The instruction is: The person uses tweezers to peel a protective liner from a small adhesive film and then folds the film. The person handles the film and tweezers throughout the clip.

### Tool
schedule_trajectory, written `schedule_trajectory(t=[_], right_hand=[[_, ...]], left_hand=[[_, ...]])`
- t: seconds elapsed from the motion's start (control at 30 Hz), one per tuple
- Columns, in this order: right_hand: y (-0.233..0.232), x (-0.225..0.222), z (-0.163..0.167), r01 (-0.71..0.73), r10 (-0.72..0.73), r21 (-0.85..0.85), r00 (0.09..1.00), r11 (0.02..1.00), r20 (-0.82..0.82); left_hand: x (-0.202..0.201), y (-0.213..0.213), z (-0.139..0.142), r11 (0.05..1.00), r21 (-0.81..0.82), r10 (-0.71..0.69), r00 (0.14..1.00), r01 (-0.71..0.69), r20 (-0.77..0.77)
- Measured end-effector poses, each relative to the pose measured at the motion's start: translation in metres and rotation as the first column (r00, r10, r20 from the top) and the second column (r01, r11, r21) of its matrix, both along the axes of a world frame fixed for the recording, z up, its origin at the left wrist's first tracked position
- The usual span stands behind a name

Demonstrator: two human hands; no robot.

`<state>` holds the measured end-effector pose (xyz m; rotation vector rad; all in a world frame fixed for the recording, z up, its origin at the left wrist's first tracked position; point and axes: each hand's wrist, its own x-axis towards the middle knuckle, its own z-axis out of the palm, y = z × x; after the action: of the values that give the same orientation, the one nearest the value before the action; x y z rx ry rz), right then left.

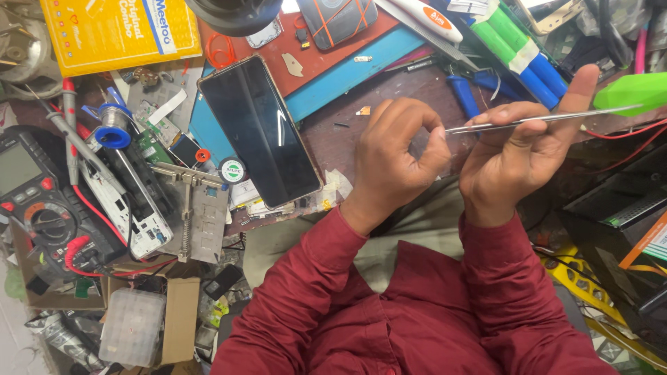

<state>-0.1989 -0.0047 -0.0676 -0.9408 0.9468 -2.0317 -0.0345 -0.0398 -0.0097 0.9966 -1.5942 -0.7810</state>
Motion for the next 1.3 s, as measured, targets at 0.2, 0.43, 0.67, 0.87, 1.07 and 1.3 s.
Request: schedule_trajectory(t=[0.2,0.43,0.67,0.87,1.07,1.3], right_hand=[[0.000,-0.002,0.000,-0.002,0.002,0.013,1.000,1.000,0.021],[-0.001,-0.005,-0.005,0.071,-0.071,0.018,0.997,0.997,0.033],[-0.003,-0.008,-0.007,0.112,-0.114,0.026,0.991,0.993,0.075],[-0.002,-0.009,-0.012,0.137,-0.140,0.037,0.986,0.990,0.093],[-0.002,-0.010,-0.011,0.119,-0.123,0.046,0.989,0.992,0.082],[0.000,-0.009,-0.009,0.069,-0.070,0.045,0.997,0.997,0.039]], left_hand=[[0.000,0.000,-0.010,1.000,0.015,0.005,1.000,-0.004,-0.022],[-0.004,-0.002,0.002,0.991,0.131,0.046,0.997,-0.038,-0.059],[-0.003,0.000,0.011,0.993,-0.119,0.021,0.999,-0.017,0.032],[-0.005,0.003,0.003,0.989,-0.143,0.048,0.992,-0.031,0.114],[-0.004,0.004,0.002,0.986,-0.164,0.054,0.992,-0.034,0.118],[-0.003,0.006,0.001,0.986,-0.155,0.070,0.992,-0.053,0.105]])
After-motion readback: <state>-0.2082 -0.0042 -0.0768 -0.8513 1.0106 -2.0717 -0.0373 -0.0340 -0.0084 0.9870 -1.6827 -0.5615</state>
